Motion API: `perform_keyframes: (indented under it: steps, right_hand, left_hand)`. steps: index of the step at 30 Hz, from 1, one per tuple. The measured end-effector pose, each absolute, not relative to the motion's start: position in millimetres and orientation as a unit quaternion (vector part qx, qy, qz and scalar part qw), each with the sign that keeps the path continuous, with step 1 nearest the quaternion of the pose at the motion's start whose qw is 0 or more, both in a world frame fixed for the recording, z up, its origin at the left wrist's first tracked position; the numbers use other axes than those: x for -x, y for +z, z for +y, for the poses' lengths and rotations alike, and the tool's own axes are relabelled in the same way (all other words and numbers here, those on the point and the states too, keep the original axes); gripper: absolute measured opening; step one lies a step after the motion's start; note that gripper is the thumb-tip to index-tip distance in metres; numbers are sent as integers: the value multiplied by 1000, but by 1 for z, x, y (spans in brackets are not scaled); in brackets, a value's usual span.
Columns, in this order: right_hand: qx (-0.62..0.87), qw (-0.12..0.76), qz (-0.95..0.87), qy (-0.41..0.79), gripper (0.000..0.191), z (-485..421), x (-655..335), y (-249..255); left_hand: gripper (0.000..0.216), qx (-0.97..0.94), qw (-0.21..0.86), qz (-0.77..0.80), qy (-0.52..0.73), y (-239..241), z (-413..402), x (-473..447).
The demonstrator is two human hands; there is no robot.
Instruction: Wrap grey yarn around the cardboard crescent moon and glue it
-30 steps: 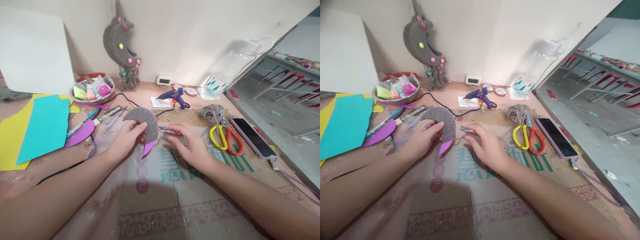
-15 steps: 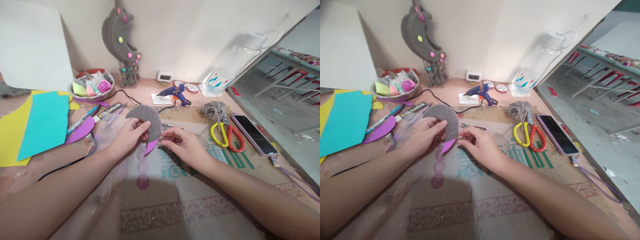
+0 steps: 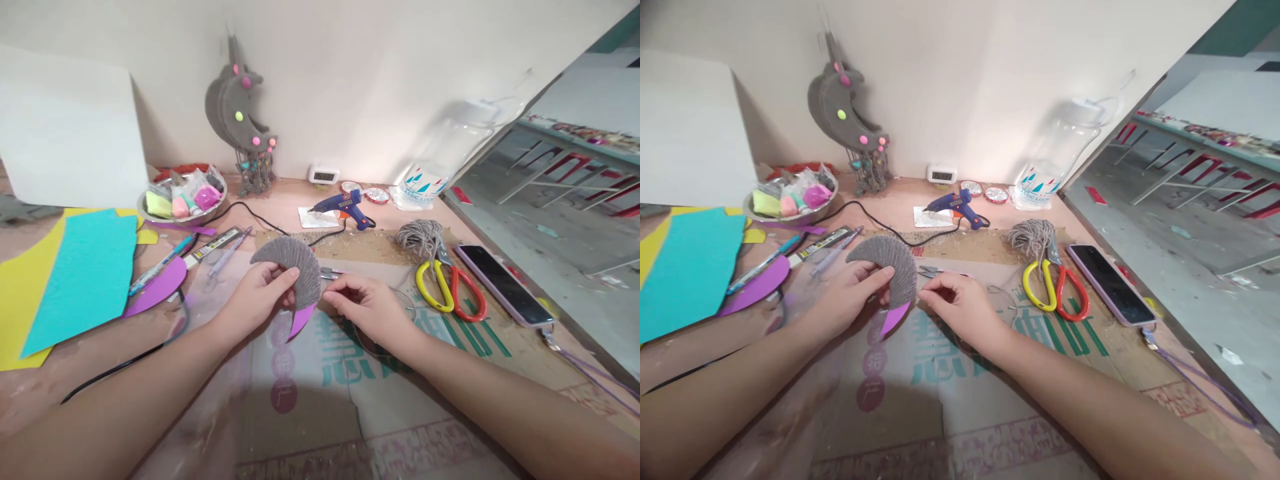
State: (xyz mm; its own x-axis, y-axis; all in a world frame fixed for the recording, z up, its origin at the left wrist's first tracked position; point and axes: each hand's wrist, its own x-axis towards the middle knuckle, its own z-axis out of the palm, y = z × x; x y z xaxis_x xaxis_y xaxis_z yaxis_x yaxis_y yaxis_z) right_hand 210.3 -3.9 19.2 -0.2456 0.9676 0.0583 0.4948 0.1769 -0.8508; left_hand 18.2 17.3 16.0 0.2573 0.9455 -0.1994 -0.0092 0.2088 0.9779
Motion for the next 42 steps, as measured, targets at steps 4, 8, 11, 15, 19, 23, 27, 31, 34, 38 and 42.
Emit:
perform_keyframes:
  steps: [4, 8, 11, 15, 19, 23, 27, 31, 34, 38, 42]
  right_hand:
    - [519, 322, -697, 377, 16, -2, -213, 17]
    - [508, 324, -700, 383, 16, 0, -213, 15]
    - [502, 334, -693, 395, 15, 0, -212, 16]
    - [507, 351, -664, 422, 14, 0, -210, 16]
    - [514, 345, -653, 437, 15, 1, -210, 14]
    - [512, 346, -650, 442, 16, 0, -210, 12]
    - [514, 341, -649, 445, 19, -1, -210, 11]
    - [507, 346, -633, 471, 22, 1, -210, 9]
    - [507, 355, -623, 479, 22, 1, -209, 9]
    - [508, 364, -616, 480, 21, 1, -209, 10]
    - [514, 376, -616, 464, 21, 0, -209, 10]
  left_hand:
    - [32, -501, 615, 468, 390, 15, 18, -18]
    - [33, -514, 610, 464, 385, 16, 19, -19]
    - [33, -519, 601, 469, 388, 16, 18, -20]
    - [36, -543, 584, 468, 382, 17, 16, -21]
    - [30, -562, 558, 488, 367, 20, 15, -21]
    - [28, -568, 546, 501, 357, 23, 15, -20]
    - [29, -572, 536, 512, 352, 22, 16, -19]
    - [29, -576, 548, 498, 345, 23, 17, -18]
    - [30, -584, 540, 505, 335, 26, 17, -18]
    - [29, -586, 552, 493, 330, 26, 18, -17]
    - [29, -577, 567, 480, 338, 24, 19, -17]
